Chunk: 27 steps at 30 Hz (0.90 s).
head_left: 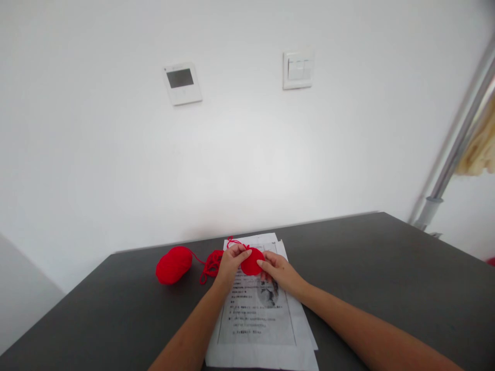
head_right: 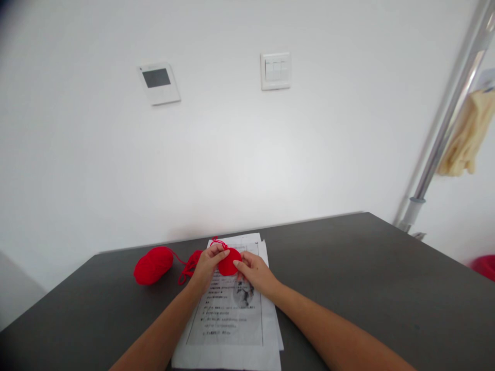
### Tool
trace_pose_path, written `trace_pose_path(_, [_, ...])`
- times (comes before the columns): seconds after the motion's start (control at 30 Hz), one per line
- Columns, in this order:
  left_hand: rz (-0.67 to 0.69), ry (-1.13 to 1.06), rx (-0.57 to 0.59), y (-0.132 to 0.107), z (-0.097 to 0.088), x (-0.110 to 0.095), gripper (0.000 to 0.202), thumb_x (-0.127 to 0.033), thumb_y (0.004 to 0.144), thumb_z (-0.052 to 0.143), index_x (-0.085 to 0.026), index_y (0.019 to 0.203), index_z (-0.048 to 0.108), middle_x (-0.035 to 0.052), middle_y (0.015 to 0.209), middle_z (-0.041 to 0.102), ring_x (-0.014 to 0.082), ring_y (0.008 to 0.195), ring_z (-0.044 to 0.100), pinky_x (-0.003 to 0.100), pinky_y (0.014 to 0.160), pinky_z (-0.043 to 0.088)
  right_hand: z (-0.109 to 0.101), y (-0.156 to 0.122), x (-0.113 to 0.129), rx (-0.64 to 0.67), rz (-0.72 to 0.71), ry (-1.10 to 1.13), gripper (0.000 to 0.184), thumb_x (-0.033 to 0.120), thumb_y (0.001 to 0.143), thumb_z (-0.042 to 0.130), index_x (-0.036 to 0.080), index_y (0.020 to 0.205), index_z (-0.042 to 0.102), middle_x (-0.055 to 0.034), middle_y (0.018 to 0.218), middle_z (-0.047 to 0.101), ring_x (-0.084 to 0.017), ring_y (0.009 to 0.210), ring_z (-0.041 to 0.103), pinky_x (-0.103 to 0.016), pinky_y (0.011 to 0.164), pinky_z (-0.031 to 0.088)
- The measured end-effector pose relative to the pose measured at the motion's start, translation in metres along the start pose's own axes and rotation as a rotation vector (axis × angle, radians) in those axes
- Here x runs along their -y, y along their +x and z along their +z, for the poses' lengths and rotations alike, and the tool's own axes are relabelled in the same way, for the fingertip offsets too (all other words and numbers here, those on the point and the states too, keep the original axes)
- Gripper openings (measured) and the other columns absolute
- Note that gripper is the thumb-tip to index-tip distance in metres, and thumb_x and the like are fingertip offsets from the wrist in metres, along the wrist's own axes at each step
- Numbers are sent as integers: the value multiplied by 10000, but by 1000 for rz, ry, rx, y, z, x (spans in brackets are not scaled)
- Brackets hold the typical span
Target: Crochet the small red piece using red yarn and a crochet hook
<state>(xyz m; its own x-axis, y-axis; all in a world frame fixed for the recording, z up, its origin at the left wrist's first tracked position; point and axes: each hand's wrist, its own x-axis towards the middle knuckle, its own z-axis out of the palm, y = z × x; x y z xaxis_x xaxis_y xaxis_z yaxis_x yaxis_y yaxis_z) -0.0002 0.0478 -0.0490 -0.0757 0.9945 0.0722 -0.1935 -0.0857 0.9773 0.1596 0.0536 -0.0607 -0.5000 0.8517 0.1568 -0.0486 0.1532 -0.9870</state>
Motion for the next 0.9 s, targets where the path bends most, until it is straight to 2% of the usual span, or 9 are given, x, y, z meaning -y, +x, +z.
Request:
trace_pose_path(0.2, [-35, 132, 137, -4, 8, 0, 271, -381, 613, 721, -148, 720, 635, 9, 587, 648, 145, 537, 569, 254, 561, 424, -2, 3, 0, -11, 14, 160, 337, 484, 712, 621, 168, 735, 508, 60, 493, 556, -66, 382, 450, -176, 404, 320])
trace_pose_path(0.43, [-27, -4, 83, -5, 7, -3, 223, -318, 642, 711, -136, 768, 687, 29, 678, 698, 151, 627, 609, 263, 653, 447, -4, 4, 3, -1, 46, 298, 352, 510, 735, 568, 167, 685, 506, 22, 544, 608, -83, 442, 519, -184, 432, 362])
trace_pose_path(0.7, [3, 48, 20, -4, 7, -4, 202, -295, 602, 732, -138, 709, 665, 14, 642, 680, 144, 592, 584, 259, 621, 437, -7, 5, 3, -15, 42, 379, 202, 350, 722, 606, 152, 731, 564, 9, 557, 636, -76, 431, 519, -180, 434, 362])
trace_pose_path(0.9, [16, 60, 12, -2, 6, -2, 219, -319, 587, 736, -137, 664, 640, 10, 612, 659, 137, 568, 558, 251, 586, 420, -8, 5, 2, -11, 25, 401, 172, 317, 722, 618, 150, 754, 598, 8, 560, 643, -74, 431, 519, -183, 436, 363])
